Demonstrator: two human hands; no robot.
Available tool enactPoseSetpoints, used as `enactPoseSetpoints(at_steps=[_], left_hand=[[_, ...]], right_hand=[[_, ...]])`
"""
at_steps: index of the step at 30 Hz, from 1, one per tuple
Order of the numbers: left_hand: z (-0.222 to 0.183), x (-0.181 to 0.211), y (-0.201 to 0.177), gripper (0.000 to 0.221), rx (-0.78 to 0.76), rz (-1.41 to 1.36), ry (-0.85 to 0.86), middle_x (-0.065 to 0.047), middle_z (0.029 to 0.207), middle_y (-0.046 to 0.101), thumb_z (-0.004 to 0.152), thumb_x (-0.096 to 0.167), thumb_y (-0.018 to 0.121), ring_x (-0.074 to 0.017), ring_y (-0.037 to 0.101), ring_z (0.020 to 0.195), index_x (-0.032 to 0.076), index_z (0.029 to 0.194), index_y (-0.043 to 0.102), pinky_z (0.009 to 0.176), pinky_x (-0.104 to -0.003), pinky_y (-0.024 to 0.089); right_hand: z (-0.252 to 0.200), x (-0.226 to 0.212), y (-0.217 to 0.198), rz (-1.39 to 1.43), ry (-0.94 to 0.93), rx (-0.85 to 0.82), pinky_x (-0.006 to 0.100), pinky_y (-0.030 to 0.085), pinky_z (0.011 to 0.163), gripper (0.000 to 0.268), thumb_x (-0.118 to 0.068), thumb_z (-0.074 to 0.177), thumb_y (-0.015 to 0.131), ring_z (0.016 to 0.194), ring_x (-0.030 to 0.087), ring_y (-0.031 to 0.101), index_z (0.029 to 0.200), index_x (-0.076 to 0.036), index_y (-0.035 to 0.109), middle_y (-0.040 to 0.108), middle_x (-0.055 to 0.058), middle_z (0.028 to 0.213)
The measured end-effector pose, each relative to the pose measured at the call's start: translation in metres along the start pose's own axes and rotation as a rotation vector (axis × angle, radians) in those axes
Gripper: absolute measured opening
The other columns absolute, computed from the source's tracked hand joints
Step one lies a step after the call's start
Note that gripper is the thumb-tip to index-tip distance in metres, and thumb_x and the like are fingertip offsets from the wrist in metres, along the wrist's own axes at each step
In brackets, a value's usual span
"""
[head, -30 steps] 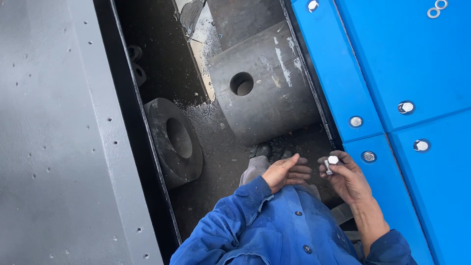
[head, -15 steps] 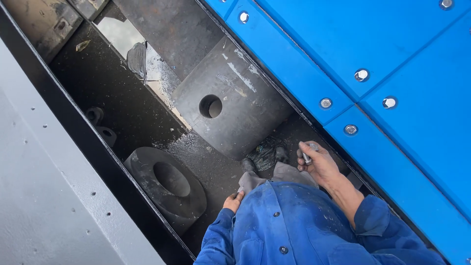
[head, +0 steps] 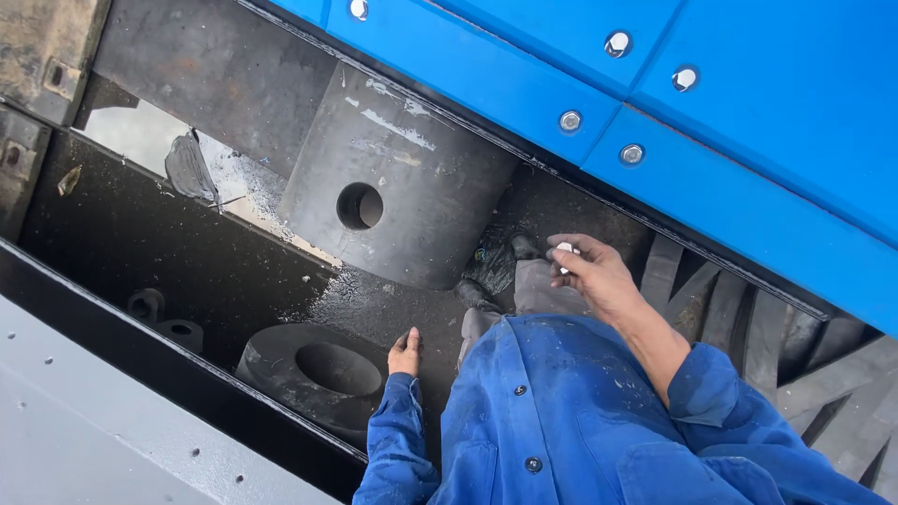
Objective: Assembling blue industrial panels by hand-placing and tightening bolts and washers onto a frame.
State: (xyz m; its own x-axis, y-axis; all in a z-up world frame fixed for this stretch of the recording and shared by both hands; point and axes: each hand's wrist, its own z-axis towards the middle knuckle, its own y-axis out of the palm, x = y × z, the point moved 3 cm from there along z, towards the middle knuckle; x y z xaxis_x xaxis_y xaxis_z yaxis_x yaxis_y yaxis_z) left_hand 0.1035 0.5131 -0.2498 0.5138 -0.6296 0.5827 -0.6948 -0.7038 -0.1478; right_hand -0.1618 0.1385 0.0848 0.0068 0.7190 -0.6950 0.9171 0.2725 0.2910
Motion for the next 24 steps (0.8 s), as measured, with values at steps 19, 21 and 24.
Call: enactPoseSetpoints(at_steps=[19, 21, 24], left_hand=[[-0.085, 0.258, 0.295, 0.075, -0.268, -0.116, 0.211, -0.011, 0.136, 0.066, 0.098, 0.042, 0.067, -0.0157, 0.066, 0.115, 0.001, 0.155, 0.042, 0.095, -0.028, 0.052], [-0.092, 0.277, 0.326, 0.082, -0.267, -0.078, 0.246, -0.012, 0.127, 0.068, 0.097, 0.040, 0.071, -0.0137, 0.065, 0.107, -0.005, 0.157, 0.038, 0.092, -0.027, 0.053], [-0.117, 0.324, 0.372, 0.095, -0.256, -0.101, 0.121, -0.015, 0.112, 0.069, 0.092, 0.042, 0.074, -0.0159, 0.065, 0.096, -0.007, 0.157, 0.025, 0.081, -0.030, 0.054]], right_hand=[[0.185, -0.236, -0.200, -1.380, -0.906, 0.493, 0.047, 0.053, 0.104, 0.034, 0.000, 0.102, 0.072, 0.122, 0.033, 0.058, 0.134, -0.005, 0.061, 0.052, 0.018, 0.137], [0.196, -0.237, -0.201, -1.426, -1.003, 0.474, 0.051, 0.046, 0.114, 0.049, -0.003, 0.099, 0.074, 0.136, 0.035, 0.049, 0.143, -0.007, 0.054, 0.046, 0.018, 0.146], [0.186, -0.255, -0.173, -1.314, -1.166, 0.420, 0.054, 0.043, 0.115, 0.057, -0.001, 0.099, 0.076, 0.140, 0.043, 0.039, 0.148, -0.002, 0.047, 0.038, 0.026, 0.148]])
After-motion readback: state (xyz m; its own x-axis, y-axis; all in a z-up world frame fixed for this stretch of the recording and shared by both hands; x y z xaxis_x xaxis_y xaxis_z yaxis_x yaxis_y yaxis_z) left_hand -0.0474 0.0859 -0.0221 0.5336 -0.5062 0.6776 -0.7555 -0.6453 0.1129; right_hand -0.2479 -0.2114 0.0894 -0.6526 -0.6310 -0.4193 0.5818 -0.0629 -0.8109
